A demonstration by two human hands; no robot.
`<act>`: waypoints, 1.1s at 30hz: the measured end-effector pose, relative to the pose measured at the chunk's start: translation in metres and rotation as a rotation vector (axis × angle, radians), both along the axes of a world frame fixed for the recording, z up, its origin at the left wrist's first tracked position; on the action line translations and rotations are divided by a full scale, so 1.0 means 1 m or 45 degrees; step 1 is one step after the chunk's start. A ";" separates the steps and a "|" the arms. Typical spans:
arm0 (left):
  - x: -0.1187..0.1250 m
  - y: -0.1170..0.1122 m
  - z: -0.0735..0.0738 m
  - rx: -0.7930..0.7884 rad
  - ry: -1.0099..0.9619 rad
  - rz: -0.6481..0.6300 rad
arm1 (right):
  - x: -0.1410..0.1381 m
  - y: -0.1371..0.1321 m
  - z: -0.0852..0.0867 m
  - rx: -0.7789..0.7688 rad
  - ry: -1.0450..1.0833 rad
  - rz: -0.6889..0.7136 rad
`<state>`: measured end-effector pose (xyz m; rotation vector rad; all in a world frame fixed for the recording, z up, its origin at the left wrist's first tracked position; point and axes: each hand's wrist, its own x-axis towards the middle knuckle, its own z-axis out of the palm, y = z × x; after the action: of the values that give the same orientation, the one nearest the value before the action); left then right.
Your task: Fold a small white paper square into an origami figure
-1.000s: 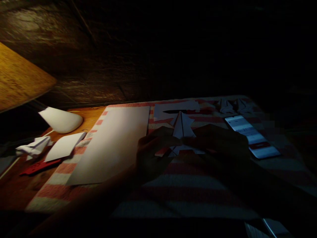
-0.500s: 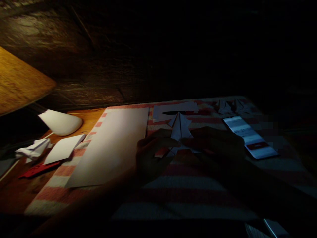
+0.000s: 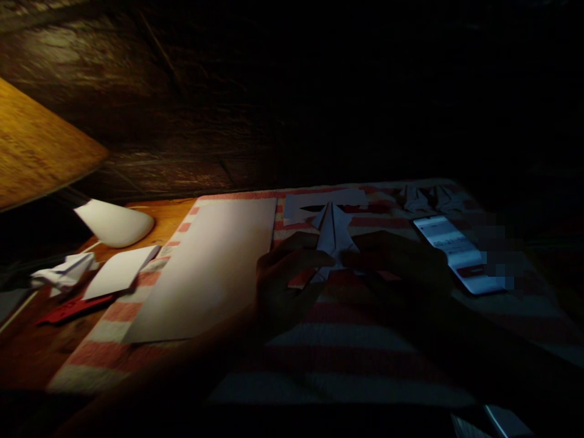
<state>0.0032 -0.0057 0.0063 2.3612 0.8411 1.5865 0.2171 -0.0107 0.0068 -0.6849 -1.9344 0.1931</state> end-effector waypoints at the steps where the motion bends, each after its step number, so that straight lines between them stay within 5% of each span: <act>1: 0.001 0.000 -0.001 -0.022 -0.004 -0.004 | 0.000 0.000 0.001 -0.012 0.003 0.013; 13: 0.003 -0.002 -0.001 -0.083 -0.050 -0.147 | 0.001 -0.006 0.011 -0.028 -0.084 0.009; 33: 0.012 0.001 -0.002 -0.230 -0.222 -0.039 | -0.010 0.000 0.012 -0.190 0.117 0.071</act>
<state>0.0149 -0.0047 0.0047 2.0693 0.8664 1.6027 0.2070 -0.0106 0.0186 -0.7082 -1.8650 0.3998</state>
